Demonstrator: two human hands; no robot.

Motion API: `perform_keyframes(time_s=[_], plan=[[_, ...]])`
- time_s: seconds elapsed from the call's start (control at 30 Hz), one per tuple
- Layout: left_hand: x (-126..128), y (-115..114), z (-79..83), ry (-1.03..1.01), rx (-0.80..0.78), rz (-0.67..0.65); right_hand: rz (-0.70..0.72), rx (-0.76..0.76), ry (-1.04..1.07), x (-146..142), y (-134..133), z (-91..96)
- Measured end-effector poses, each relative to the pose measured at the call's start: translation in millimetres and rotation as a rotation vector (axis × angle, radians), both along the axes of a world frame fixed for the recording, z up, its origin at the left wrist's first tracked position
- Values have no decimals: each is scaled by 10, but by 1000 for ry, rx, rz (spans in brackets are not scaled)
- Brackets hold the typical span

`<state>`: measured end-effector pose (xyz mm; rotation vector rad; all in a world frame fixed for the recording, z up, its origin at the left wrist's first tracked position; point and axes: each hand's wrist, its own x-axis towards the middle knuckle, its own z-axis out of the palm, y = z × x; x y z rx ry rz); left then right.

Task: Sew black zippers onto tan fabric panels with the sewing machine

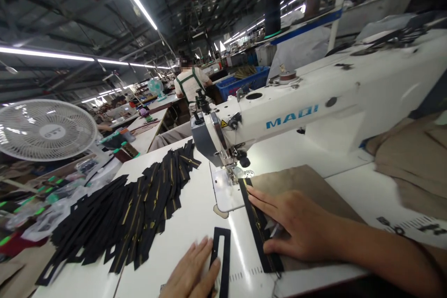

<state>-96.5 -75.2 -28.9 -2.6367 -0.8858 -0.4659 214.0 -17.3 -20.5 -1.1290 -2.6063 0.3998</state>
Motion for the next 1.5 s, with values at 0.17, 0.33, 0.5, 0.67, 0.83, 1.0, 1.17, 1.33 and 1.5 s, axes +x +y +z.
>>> perform_keyframes(time_s=[0.17, 0.33, 0.5, 0.67, 0.83, 1.0, 1.17, 1.33, 1.5], plan=[[-27, 233, 46, 27, 65, -200, -1, -35, 13, 0, 7, 24], [242, 408, 219, -50, 3, -202, -5, -24, 52, -8, -9, 17], [745, 710, 283, -127, 48, -195, 6, -24, 75, -15, -7, 28], [1013, 922, 163, -121, 41, -188, 8, -34, 193, -18, 2, 3], [1052, 916, 132, -100, -23, -170, -4, -47, 209, -20, 0, -16], [1072, 898, 150, -47, -74, -124, -5, -88, 160, -16, 13, 24], [1094, 892, 122, -47, -58, -98, -4, -78, 183, -9, 4, 18], [1129, 892, 113, -60, -79, -63, -29, -74, 150, -2, -4, 29], [1056, 934, 90, 8, -107, -55, 9, 58, 68, 8, 20, 20]])
